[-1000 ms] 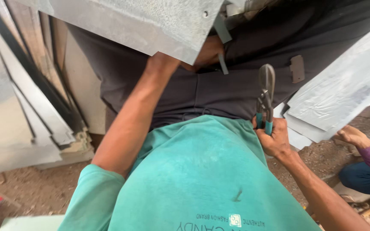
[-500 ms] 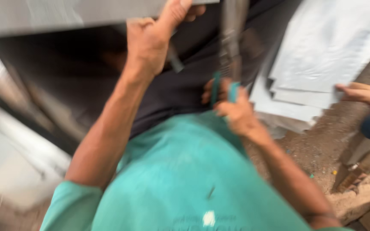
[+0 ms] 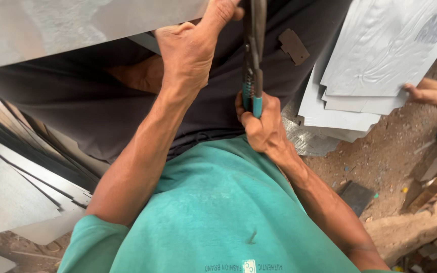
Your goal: The person uses tin snips to cut a large metal sheet held on their lap. They repeatedly snip along the edge, remove small cut pieces, and adjust the sheet's position to continue cutting.
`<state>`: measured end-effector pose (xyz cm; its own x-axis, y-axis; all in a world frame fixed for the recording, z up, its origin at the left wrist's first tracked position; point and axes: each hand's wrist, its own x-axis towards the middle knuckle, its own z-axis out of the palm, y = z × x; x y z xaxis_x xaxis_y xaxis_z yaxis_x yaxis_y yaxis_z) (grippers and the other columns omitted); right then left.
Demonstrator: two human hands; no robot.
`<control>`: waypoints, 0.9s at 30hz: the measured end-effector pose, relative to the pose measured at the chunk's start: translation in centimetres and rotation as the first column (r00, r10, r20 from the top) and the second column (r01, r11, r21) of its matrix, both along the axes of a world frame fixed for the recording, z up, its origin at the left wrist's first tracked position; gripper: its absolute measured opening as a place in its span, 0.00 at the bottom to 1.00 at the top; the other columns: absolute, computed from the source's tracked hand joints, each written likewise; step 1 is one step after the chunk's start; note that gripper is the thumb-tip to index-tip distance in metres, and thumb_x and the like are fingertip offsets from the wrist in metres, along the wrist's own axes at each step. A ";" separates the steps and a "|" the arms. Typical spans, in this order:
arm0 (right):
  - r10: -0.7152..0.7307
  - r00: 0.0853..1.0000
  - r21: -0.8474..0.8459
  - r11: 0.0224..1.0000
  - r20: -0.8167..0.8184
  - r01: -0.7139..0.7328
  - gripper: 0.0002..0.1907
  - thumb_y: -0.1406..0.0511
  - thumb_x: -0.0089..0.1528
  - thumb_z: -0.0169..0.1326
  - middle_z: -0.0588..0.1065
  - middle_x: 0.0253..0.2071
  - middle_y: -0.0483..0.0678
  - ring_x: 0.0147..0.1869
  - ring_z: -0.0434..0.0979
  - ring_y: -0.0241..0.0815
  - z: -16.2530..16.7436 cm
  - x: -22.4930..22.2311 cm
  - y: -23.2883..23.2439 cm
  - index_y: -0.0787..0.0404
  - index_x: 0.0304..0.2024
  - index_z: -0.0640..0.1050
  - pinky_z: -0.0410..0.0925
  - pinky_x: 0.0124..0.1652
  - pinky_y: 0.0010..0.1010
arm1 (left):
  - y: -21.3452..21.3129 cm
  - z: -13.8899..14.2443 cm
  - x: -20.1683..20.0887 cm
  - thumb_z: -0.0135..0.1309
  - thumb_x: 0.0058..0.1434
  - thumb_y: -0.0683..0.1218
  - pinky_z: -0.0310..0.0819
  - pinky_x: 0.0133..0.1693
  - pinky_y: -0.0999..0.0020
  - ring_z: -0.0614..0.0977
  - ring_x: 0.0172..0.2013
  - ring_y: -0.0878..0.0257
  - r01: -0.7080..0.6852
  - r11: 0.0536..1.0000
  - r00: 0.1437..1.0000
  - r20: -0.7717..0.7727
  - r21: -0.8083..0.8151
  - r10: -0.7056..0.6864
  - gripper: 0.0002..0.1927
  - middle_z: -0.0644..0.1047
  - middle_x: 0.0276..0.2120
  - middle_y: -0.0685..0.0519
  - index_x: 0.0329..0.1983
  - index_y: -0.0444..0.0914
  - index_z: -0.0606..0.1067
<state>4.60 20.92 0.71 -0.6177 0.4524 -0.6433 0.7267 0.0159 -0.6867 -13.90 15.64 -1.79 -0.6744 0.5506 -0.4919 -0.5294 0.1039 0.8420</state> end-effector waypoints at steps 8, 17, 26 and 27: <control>0.003 0.999 -0.103 0.995 -0.039 -0.007 0.13 0.68 0.48 0.43 0.71 0.24 0.45 0.28 0.70 0.37 1.3 3.5 2.0 0.64 0.33 0.74 0.67 0.29 0.32 | -10.1 6.1 -5.9 0.60 0.73 0.48 0.73 0.34 0.67 0.78 0.32 0.64 -0.511 0.817 0.779 -0.258 0.267 0.571 0.09 0.79 0.36 0.53 0.44 0.38 0.79; 0.455 0.862 -0.121 0.890 0.224 -0.439 0.28 0.66 0.44 0.45 0.78 0.40 0.50 0.30 0.71 0.40 6.0 -0.2 7.3 0.64 0.49 0.73 0.70 0.33 0.36 | -7.6 -2.0 -2.7 0.59 0.74 0.47 0.84 0.46 0.65 0.87 0.42 0.60 -0.137 0.878 0.986 -0.026 0.459 0.167 0.09 0.84 0.40 0.48 0.50 0.36 0.81; 0.629 0.720 -0.189 0.776 0.292 -0.602 0.28 0.71 0.45 0.44 0.78 0.39 0.56 0.39 0.75 0.48 6.3 -5.7 8.9 0.64 0.49 0.72 0.71 0.40 0.43 | -9.8 0.0 -3.1 0.61 0.75 0.45 0.86 0.50 0.65 0.88 0.43 0.61 -0.105 0.903 0.985 -0.081 0.417 0.152 0.08 0.85 0.41 0.47 0.48 0.35 0.81; 0.643 0.703 -0.183 0.764 0.304 -0.619 0.27 0.71 0.45 0.43 0.78 0.38 0.56 0.41 0.77 0.49 6.4 -6.0 9.1 0.64 0.49 0.72 0.71 0.41 0.44 | -9.8 0.1 -3.2 0.61 0.74 0.45 0.86 0.50 0.66 0.88 0.42 0.62 -0.112 0.911 0.985 -0.075 0.397 0.154 0.08 0.85 0.40 0.47 0.48 0.35 0.81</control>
<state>-1.41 29.98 7.10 -0.4891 -0.0132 -0.8721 0.7417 0.5198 -0.4239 -17.07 5.88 -1.70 -0.7897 0.5862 -0.1810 -0.4242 -0.3086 0.8514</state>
